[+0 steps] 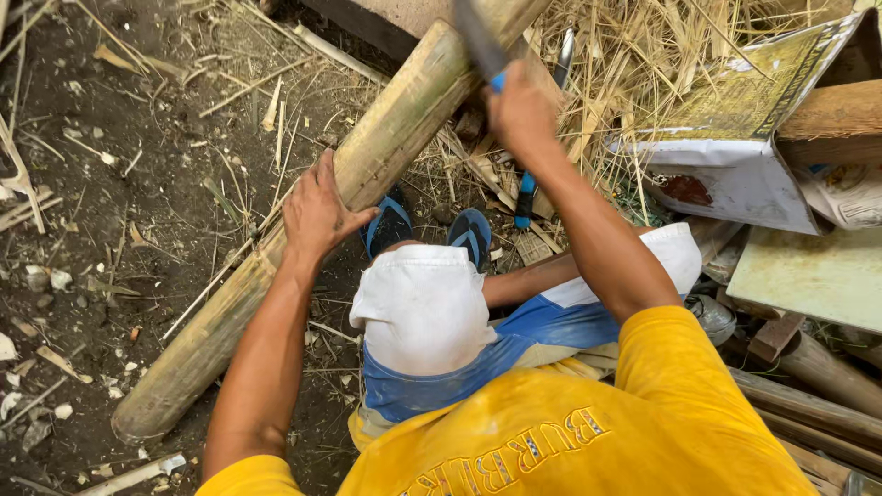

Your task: The person sits on the ground and uses a machete to shave the outer layer of a bamboo pole. They repeatedly strike and scrape the bamboo surface, rotating the pole to work on different sides.

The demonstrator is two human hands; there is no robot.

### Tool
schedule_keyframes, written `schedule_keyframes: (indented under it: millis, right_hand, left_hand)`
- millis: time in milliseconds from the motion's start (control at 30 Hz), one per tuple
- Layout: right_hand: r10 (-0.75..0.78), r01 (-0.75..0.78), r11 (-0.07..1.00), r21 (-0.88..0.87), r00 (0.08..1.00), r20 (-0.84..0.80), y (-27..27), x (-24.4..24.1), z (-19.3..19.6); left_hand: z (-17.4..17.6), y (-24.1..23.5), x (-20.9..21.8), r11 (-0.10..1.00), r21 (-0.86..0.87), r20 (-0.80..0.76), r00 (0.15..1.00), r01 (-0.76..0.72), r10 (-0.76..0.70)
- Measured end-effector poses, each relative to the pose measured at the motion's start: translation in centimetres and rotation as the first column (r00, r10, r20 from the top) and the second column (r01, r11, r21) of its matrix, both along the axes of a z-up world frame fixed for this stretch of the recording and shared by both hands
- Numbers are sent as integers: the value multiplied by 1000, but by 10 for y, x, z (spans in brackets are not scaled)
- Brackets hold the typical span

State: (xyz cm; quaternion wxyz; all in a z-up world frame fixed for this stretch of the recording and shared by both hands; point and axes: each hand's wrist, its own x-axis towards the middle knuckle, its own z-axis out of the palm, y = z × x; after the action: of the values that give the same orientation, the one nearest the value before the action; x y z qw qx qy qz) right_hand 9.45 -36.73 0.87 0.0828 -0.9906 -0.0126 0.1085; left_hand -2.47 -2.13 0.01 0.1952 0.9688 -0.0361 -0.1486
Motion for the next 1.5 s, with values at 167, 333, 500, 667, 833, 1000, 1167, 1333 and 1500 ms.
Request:
schedule_keyframes:
  millis: [167, 333, 500, 667, 833, 1000, 1167, 1333, 1500]
  right_hand:
    - [237, -237, 971, -17, 971, 23, 19, -12, -16]
    - [144, -141, 988, -61, 989, 43, -7, 22, 8]
    - [261, -263, 964, -49, 965, -37, 44, -17, 21]
    - [227, -297, 931, -214, 927, -299, -9, 16, -11]
    - [-13, 25, 999, -42, 967, 254, -102, 89, 1]
    - [110, -119, 988, -97, 989, -96, 19, 20, 3]
    - [403, -425, 889, -172, 903, -147, 21, -4, 14]
    - [-55, 55, 998, 4, 997, -59, -17, 57, 26]
    - [383, -378, 909, -178, 924, -3, 43, -7, -13]
  left_hand:
    - [2, 0, 8, 999, 41, -131, 991, 17, -12]
    - [-9, 9, 5, 999, -25, 30, 999, 23, -22]
    - [-9, 10, 15, 998, 39, -52, 997, 56, -54]
    - [-15, 9, 20, 997, 54, -125, 991, 52, -45]
    - [-12, 16, 30, 999, -24, -192, 981, 22, -27]
    - [-7, 25, 36, 996, -90, -176, 984, 24, -40]
    - [1, 23, 38, 993, -118, -185, 982, 15, -37]
    - [1, 26, 43, 990, -144, -187, 982, 2, -30]
    - [-9, 37, 50, 961, -207, -445, 892, -185, 76]
